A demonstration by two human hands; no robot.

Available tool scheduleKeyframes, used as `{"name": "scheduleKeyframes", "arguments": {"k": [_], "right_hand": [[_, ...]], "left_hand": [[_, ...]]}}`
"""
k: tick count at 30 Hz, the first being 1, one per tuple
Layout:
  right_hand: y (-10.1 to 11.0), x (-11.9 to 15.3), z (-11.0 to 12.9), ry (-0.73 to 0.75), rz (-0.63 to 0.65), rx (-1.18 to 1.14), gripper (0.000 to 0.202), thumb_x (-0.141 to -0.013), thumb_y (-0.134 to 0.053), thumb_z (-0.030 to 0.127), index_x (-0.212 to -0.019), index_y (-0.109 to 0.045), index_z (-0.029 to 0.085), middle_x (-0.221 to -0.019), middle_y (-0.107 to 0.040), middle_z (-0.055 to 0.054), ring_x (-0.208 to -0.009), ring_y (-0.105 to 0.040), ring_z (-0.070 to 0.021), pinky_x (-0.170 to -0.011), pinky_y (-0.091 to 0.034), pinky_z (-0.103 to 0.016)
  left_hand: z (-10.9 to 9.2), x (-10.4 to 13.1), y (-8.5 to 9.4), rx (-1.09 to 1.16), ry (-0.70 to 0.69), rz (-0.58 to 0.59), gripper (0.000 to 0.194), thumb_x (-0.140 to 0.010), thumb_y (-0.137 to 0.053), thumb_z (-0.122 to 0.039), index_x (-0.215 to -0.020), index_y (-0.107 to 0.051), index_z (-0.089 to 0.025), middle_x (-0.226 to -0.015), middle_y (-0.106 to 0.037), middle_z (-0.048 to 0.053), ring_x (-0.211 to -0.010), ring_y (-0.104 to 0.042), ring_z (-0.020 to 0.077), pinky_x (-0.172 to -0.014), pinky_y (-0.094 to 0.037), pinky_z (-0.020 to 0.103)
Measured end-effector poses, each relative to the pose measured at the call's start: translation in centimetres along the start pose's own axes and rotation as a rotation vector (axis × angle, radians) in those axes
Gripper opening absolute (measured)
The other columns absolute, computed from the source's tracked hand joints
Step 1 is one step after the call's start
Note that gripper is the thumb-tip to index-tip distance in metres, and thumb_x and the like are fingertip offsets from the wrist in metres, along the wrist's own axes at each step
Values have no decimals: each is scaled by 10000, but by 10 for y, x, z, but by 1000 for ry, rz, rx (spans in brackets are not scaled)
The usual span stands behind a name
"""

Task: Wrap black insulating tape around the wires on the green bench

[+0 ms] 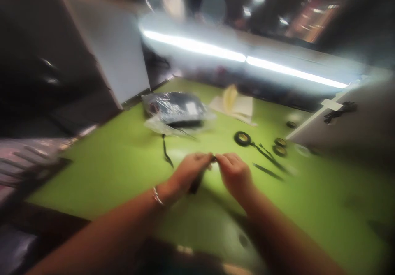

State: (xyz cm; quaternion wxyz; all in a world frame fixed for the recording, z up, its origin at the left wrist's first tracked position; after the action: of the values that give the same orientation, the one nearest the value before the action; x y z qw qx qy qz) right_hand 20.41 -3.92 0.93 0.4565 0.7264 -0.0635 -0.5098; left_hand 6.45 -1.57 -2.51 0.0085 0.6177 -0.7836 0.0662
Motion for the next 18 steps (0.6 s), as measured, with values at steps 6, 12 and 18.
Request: {"name": "scheduleKeyframes", "arguments": {"k": [6, 12, 18], "right_hand": [[0, 0, 2, -21, 25, -33, 183, -909, -465, 103, -883, -633, 172, -740, -639, -54, -733, -546, -176, -642, -424, -281], [-2, 0, -4, 59, 9, -39, 202, -902, -471, 75, -909, -639, 185, -781, -666, -48, -738, -547, -169, -673, -429, -285], [-5, -2, -13, -64, 64, -261, 122, -894, -520, 166, -873, -640, 183, -755, -662, -49, -734, -561, -176, -694, -463, -301]], "left_hand": [[4, 0, 6, -89, 39, -69, 537, -788, -542, -627, -647, -701, -134, -450, -514, 1, -433, -372, 97, -459, -278, 256], [0, -1, 8, -88, 17, -35, 471, -796, -568, -560, -662, -723, -136, -473, -566, 26, -448, -418, 116, -479, -302, 267], [5, -5, 10, -151, -19, -41, 397, -814, -578, -479, -695, -722, -128, -580, -651, 49, -519, -503, 129, -530, -351, 254]]}}
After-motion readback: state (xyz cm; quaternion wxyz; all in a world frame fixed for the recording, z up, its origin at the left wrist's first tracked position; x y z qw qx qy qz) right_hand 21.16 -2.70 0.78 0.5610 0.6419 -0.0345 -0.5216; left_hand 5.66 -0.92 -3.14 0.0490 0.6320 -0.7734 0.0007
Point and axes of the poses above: each hand's wrist, its own x-axis away from the middle knuckle, its own y-axis out of the back of the hand, z = x × y, the point moved 4 cm from there along -x, towards the middle knuckle
